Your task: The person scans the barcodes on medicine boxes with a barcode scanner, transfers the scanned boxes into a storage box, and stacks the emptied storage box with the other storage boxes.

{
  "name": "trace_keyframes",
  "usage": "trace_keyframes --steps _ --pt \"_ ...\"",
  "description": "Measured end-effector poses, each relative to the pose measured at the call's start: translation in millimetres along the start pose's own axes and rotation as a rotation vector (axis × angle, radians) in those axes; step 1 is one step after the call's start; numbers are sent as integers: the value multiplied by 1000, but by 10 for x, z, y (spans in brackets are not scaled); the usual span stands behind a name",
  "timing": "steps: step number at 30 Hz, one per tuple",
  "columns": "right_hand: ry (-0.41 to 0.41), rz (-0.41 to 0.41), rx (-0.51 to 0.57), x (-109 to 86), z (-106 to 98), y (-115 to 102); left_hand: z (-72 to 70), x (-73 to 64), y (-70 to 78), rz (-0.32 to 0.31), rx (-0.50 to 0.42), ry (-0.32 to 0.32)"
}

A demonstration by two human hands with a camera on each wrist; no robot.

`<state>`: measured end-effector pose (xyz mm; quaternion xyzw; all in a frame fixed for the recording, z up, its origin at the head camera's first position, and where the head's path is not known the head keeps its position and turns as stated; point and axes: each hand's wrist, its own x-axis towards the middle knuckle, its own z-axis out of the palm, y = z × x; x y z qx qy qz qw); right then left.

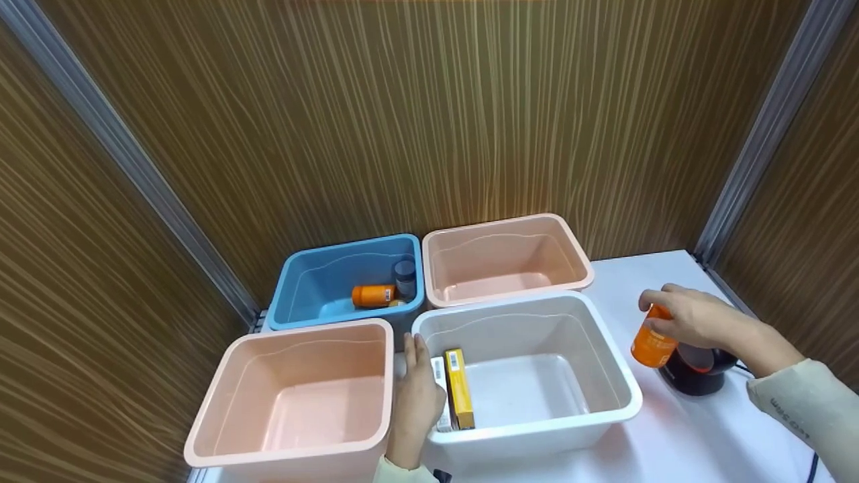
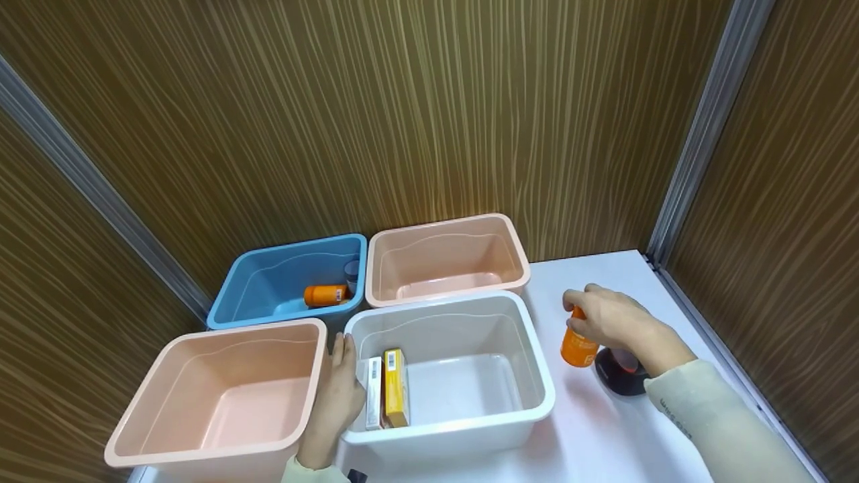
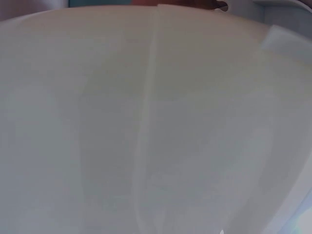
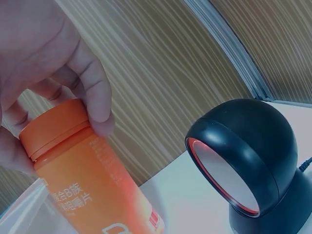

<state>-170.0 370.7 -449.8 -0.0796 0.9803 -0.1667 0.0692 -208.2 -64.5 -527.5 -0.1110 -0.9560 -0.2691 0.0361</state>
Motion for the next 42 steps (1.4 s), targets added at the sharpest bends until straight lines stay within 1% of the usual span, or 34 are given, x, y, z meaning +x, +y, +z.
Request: trace_keyframes --steps 4,7,9,12,16,19,24,26,29,32,36,39,42 --pt "-11 16 19 14 -12 8 -8 -3 0 -9 -3 -4" --pt "0 21 15 14 -48 -6 -13 1 2 -25 2 -19" --pt "28 20 0 14 -94 -38 -16 5 6 -41 2 -32" --pt "84 2 -34 69 -210 -129 -33 1 -8 -70 5 -41" --pt "160 -37 -59 158 -397 -306 -47 -12 -25 -93 12 -39" --pt "200 -70 -56 243 -513 -477 -56 -22 -29 -96 14 -32" --pt "248 -138 -26 467 -610 -811 -60 -40 -13 -96 31 -16" --pt "263 -176 -19 585 -621 -956 -58 -47 8 -111 32 -18" --pt "271 -233 -12 772 -625 -1164 -47 -56 54 -137 28 -34" --pt "270 -278 -1 934 -609 -1321 -10 -65 130 -149 26 -63" --pt "276 -354 -2 1139 -556 -1479 61 -107 227 -127 45 -81" --pt "284 -420 -12 1286 -500 -1597 105 -160 283 -93 50 -58" --pt "271 -444 -14 1434 -437 -1757 125 -210 318 -69 39 -36"
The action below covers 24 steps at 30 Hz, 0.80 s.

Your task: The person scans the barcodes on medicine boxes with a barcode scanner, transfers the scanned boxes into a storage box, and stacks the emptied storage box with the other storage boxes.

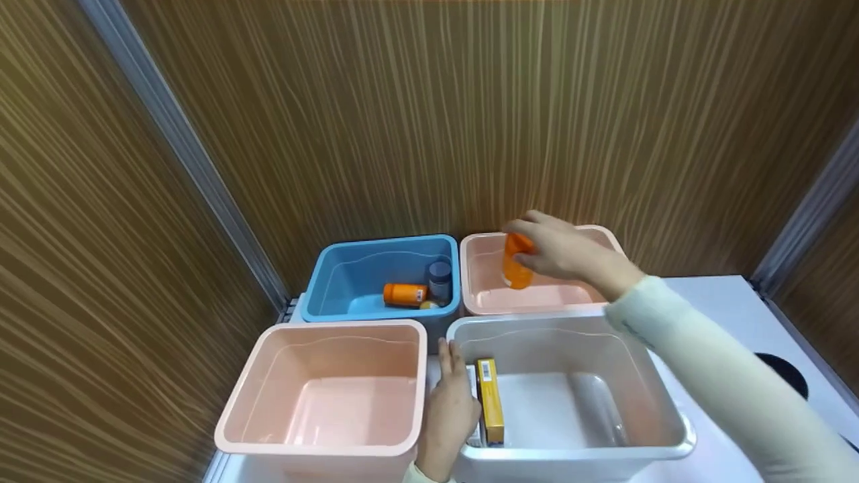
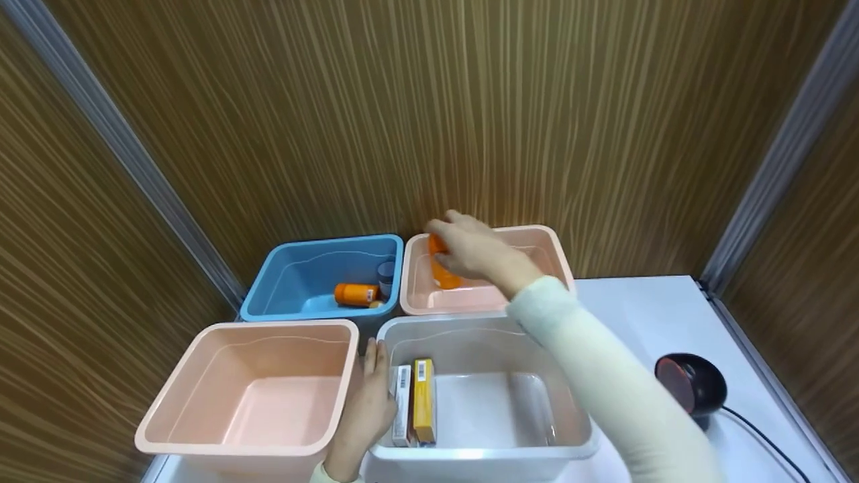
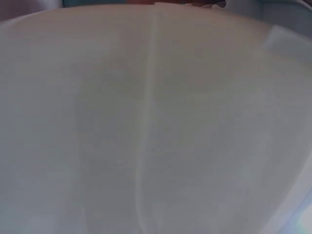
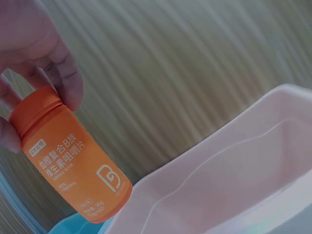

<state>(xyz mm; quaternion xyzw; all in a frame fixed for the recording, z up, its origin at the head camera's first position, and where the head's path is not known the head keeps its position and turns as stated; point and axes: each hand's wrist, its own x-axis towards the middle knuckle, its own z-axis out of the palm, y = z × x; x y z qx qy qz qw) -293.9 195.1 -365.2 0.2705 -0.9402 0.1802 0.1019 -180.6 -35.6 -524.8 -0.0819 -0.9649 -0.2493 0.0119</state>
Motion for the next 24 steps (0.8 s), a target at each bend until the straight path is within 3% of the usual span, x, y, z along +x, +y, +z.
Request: trace_keyframes --steps 9,18,24 --pt "-72 87 45 637 326 -323 -69 -77 76 -41 -2 -58" --pt "-106 176 202 1087 763 -538 -77 -175 90 -35 19 -27" --pt "-184 127 54 1199 1066 -556 -83 -221 96 -39 7 -13"
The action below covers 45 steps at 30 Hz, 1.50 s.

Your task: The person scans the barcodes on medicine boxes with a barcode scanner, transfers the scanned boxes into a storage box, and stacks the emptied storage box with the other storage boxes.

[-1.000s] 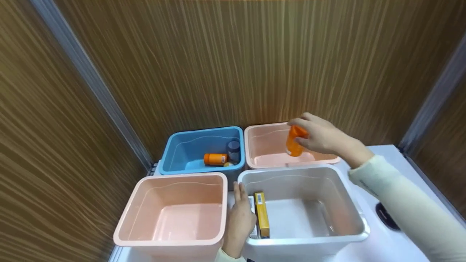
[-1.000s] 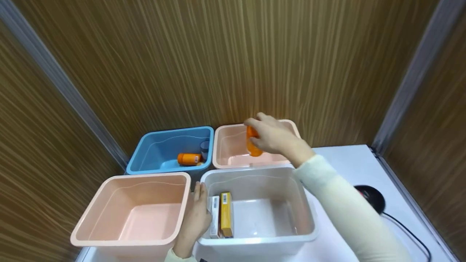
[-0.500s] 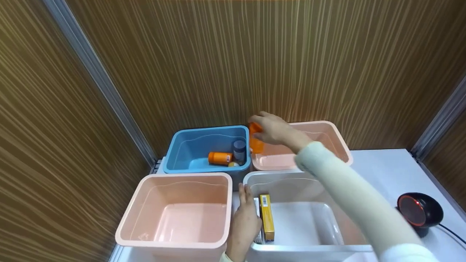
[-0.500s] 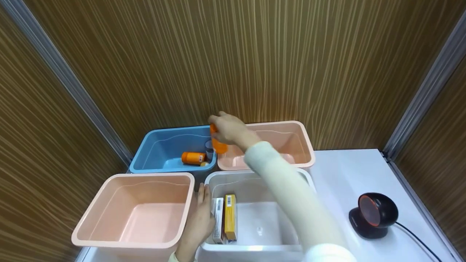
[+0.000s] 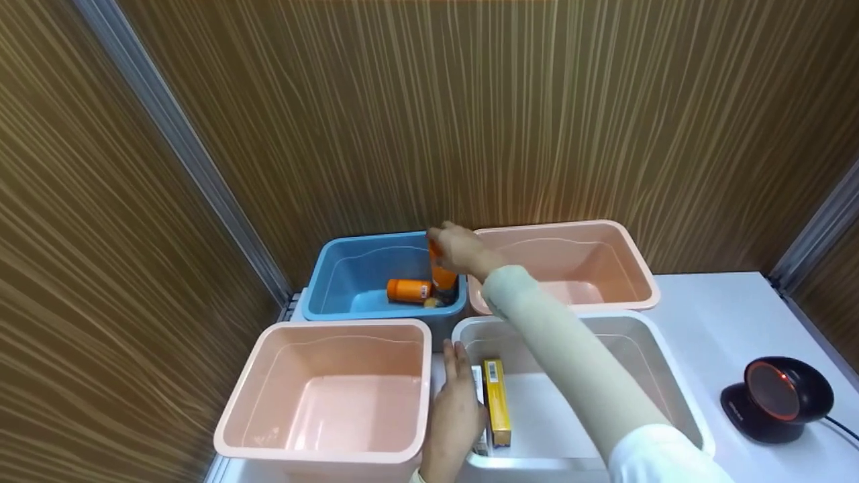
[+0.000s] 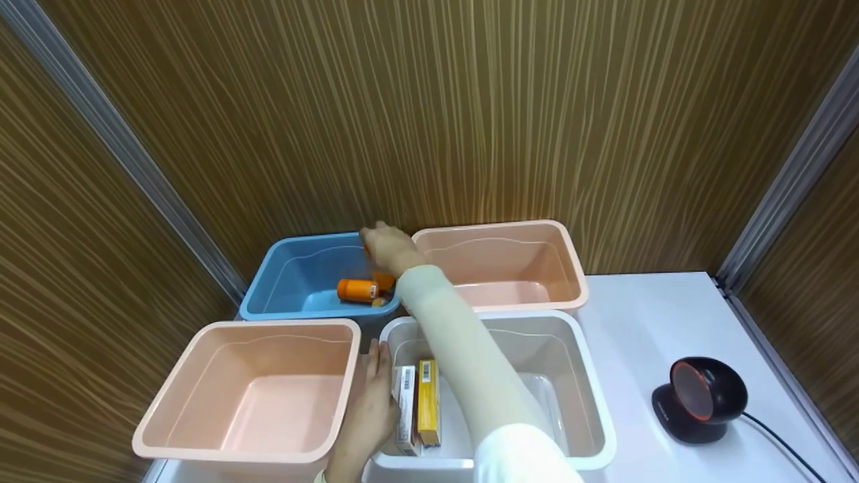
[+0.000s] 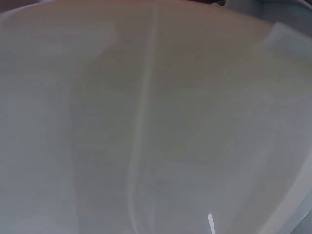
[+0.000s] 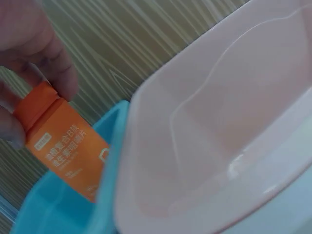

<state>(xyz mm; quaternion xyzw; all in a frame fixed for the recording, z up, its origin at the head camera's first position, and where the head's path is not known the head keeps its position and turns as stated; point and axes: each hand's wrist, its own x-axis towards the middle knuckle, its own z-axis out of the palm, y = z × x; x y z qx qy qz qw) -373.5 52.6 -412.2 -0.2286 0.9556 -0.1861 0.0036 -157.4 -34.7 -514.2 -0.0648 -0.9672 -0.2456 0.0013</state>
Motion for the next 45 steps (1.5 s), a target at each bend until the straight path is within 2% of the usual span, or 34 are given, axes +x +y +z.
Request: trace_keyframes --steps 3,6,10,14,17,23,30,36,41,45 --pt "-15 -34 -74 25 109 13 17 -23 5 9 -16 33" --pt "-24 -23 -86 12 177 58 32 -35 31 15 -22 38" --pt "-58 53 -62 -12 237 108 36 -51 65 9 -32 -3" --pt "-126 157 -28 -46 283 137 44 -84 82 3 -44 -38" --pt "-157 190 -41 -72 294 141 44 -108 85 13 -39 -42" --pt "-151 147 -102 -123 275 128 39 -117 56 41 2 -12" --pt "-115 86 -82 -272 194 225 65 -38 30 6 -22 -70" --pt "-89 50 -92 -469 27 392 97 73 -38 15 -61 -76" --pt "-81 28 -38 -654 -148 568 111 158 -102 2 -69 -87" --pt "-87 53 20 -801 -285 659 109 205 -136 5 -55 -75"
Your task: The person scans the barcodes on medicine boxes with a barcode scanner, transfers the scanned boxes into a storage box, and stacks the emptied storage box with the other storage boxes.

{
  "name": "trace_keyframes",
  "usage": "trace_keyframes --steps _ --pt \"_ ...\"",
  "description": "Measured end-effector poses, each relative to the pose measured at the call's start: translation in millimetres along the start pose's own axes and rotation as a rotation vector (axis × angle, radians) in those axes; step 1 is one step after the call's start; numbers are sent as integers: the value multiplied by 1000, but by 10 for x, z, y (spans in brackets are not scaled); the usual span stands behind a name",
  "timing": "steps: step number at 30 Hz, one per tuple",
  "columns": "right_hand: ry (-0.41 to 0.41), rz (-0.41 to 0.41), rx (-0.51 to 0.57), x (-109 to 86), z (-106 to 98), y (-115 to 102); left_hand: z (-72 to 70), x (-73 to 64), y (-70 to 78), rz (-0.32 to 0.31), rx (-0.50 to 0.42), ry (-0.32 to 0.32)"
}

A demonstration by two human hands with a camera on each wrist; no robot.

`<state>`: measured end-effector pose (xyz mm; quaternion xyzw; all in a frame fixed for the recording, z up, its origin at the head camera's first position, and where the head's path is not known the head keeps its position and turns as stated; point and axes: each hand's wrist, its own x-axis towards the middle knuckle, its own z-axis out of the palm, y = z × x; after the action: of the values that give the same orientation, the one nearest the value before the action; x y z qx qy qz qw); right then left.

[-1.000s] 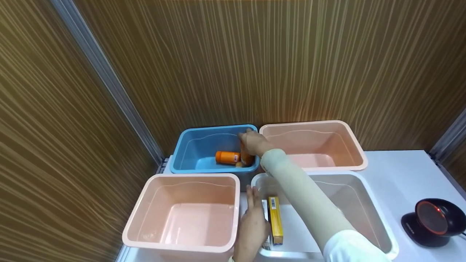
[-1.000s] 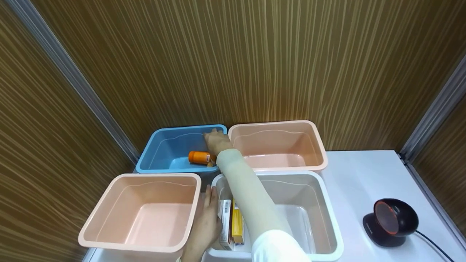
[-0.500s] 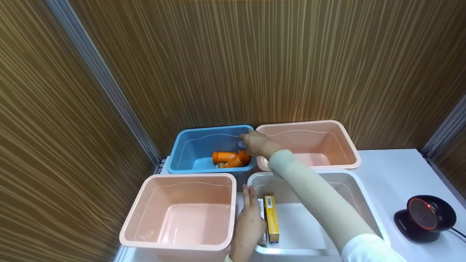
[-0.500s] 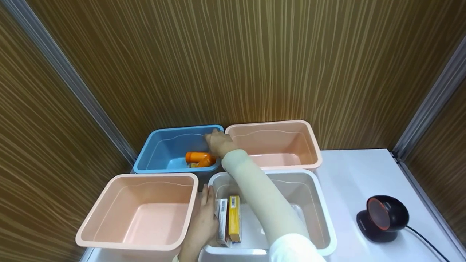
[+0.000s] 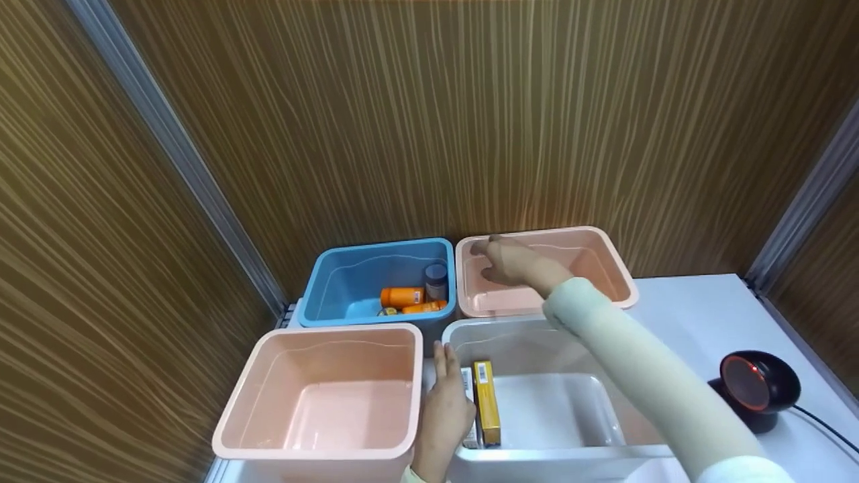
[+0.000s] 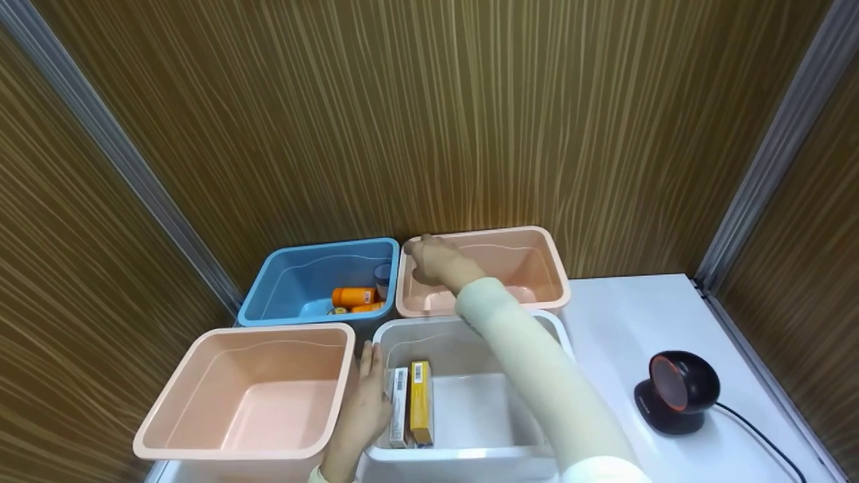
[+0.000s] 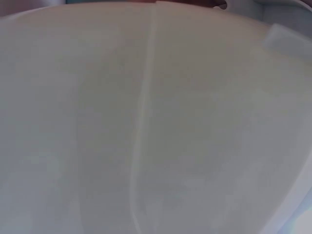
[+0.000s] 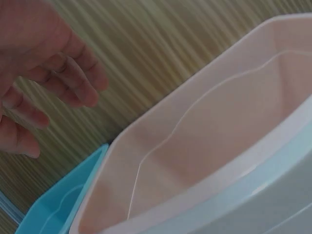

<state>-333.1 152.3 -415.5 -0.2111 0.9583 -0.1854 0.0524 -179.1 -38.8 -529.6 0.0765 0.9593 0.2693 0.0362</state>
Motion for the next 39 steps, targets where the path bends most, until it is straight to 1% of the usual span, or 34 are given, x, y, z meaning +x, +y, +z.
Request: trace_keyframes --steps 3,5,11,15,18,22,26,31,34,39 --pt "22 9 7 -128 -78 70 -9 30 -14 -2 -1 2" --pt "50 5 12 -227 -127 118 -18 50 -24 -2 -4 4" --pt "137 -15 24 -576 -242 257 -58 94 -64 24 -2 18" --pt "195 -32 21 -833 -247 367 -86 120 -97 38 12 28" --pt "244 -46 8 -1020 -221 448 -94 135 -130 67 8 66" --pt "298 -67 -11 -1224 -155 545 -104 146 -172 86 16 91" --pt "328 -85 -25 -1402 -83 610 -127 167 -181 70 21 67" --pt "327 -41 -16 -1590 -3 621 -163 192 -196 60 16 65" --pt "319 -16 -13 -1660 44 614 -186 205 -205 61 21 73" --pt "309 -28 -24 -1717 104 534 -223 216 -214 49 10 62"
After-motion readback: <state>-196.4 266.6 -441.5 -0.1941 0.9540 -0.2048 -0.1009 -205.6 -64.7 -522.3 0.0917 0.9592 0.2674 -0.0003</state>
